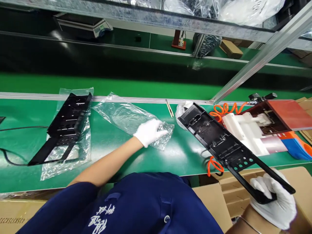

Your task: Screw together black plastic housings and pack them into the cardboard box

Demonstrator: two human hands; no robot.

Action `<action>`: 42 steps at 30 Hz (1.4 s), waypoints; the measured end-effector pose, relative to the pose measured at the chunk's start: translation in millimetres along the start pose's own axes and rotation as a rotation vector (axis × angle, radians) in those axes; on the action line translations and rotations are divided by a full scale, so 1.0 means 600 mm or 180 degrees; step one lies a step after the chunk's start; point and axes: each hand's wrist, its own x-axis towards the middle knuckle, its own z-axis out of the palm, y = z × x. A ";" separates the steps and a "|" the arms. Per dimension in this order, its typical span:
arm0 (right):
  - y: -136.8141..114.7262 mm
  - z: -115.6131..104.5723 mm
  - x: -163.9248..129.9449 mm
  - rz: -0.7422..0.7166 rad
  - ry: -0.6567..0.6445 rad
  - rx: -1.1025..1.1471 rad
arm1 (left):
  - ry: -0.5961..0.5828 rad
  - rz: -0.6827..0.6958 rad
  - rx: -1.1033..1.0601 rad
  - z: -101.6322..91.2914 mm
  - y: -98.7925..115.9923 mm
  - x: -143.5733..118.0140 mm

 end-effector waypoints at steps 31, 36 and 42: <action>0.054 0.027 -0.015 0.1013 -0.0576 -0.0387 | 0.0027 0.0147 0.0109 0.025 0.046 -0.073; 0.060 0.037 -0.018 0.1124 -0.0589 -0.0268 | 0.0223 -0.0053 0.0066 0.018 0.038 -0.069; 0.069 0.047 -0.024 0.1185 -0.0580 -0.0308 | 0.0190 -0.0038 -0.0028 0.011 0.027 -0.067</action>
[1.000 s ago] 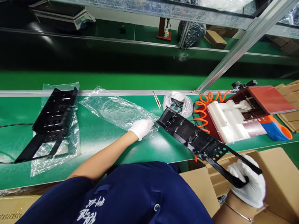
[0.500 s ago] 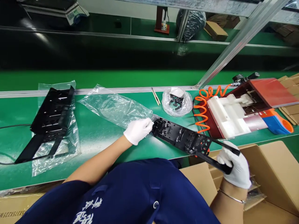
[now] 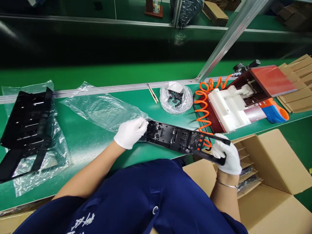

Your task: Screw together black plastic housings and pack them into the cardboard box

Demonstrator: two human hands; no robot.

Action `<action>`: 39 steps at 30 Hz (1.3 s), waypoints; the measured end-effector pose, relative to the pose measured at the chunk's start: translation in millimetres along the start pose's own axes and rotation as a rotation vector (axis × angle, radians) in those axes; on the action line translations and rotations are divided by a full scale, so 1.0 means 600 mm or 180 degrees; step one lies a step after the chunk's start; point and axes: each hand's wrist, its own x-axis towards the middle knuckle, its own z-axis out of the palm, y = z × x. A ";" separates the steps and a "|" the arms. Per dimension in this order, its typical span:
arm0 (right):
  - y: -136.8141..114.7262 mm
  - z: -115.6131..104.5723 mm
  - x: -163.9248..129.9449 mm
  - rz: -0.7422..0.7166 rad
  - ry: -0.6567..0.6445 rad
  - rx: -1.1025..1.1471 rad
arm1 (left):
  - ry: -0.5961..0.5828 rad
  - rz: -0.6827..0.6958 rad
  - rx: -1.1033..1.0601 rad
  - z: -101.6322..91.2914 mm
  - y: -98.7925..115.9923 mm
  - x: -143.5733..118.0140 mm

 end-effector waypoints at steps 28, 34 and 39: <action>0.018 0.059 0.002 -0.0147 -0.0422 0.0145 | 0.0056 0.0011 -0.0157 -0.031 0.008 -0.003; 0.033 0.075 0.002 -0.0251 -0.0341 0.0268 | 0.0055 0.0008 -0.0227 -0.031 0.001 -0.001; 0.045 0.080 -0.002 -0.0350 -0.0388 0.0155 | 0.0585 -0.0177 -0.0339 -0.035 -0.010 0.005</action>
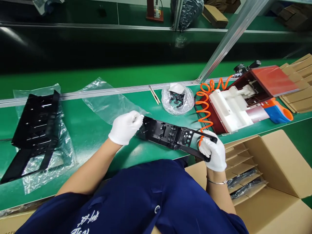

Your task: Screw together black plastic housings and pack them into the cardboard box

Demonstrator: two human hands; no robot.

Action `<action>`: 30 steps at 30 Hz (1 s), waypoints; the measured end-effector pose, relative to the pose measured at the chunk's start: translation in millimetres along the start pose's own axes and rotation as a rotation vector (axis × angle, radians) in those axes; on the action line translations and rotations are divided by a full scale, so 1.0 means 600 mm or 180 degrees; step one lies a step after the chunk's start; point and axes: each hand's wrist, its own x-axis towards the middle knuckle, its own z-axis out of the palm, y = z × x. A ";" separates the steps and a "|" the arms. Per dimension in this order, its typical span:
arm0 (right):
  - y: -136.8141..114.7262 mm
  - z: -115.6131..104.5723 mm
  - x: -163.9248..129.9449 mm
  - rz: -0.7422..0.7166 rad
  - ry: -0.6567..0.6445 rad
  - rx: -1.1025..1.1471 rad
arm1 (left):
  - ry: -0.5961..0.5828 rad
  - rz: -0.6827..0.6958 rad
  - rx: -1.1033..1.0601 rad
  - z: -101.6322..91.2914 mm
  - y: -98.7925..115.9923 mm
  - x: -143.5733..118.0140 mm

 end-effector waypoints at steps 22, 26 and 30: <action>0.065 0.137 0.000 0.0349 -0.0187 -0.0172 | -0.0389 0.1692 -0.0578 0.073 0.093 -0.045; 0.074 0.147 0.009 0.0391 -0.0113 0.0080 | -0.0794 0.1649 -0.0408 0.089 0.103 -0.066; 0.085 0.150 0.017 0.0604 0.0088 0.0375 | -0.0748 0.1456 -0.0529 0.089 0.089 -0.069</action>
